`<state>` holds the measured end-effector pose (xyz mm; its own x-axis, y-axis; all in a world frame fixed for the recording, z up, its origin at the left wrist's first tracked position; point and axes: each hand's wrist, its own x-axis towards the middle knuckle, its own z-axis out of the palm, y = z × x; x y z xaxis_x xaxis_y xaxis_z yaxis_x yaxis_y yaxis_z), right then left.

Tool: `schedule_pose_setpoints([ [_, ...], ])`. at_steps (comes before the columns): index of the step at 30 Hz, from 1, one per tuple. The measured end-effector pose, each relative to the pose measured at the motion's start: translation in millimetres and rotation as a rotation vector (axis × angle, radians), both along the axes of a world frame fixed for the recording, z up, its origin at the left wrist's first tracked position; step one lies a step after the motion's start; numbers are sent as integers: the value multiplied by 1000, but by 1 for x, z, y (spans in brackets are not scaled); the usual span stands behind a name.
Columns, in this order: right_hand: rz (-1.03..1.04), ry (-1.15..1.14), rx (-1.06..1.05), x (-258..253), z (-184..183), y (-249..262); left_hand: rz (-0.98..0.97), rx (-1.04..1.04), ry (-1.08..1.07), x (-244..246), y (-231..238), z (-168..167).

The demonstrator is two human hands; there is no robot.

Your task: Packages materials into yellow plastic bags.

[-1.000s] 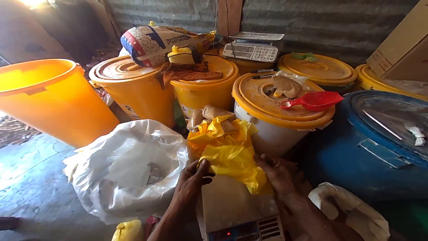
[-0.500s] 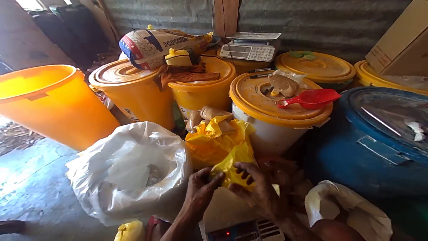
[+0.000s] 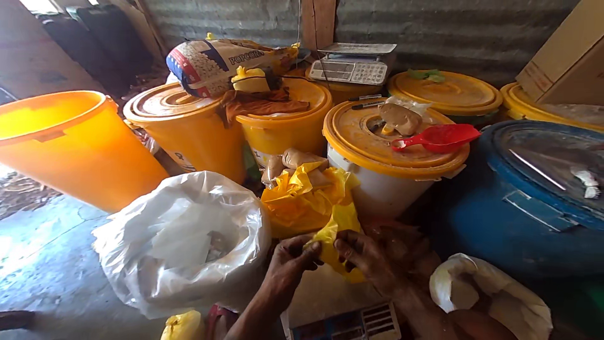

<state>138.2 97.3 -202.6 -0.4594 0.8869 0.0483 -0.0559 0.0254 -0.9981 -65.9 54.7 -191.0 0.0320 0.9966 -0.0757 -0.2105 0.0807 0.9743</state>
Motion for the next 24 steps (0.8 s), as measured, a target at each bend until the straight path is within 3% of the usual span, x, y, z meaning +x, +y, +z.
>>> schedule_pose_setpoints([
  [5,-116,165,-126,-10,-4,-7,27,9,-17,5,0,-10],
  [10,-352,212,-292,3,7,12,72,-21,-196,-8,3,5],
  [13,-524,374,-310,18,12,28,266,38,-264,-21,8,17],
  [16,-702,407,-227,43,22,43,354,160,-412,-54,11,29],
  [18,-829,254,-68,62,19,54,170,305,-536,-91,12,24],
  [21,-870,25,108,74,16,57,77,285,-200,-116,7,38],
  [24,-652,-5,89,58,9,42,19,119,218,-100,0,50],
])
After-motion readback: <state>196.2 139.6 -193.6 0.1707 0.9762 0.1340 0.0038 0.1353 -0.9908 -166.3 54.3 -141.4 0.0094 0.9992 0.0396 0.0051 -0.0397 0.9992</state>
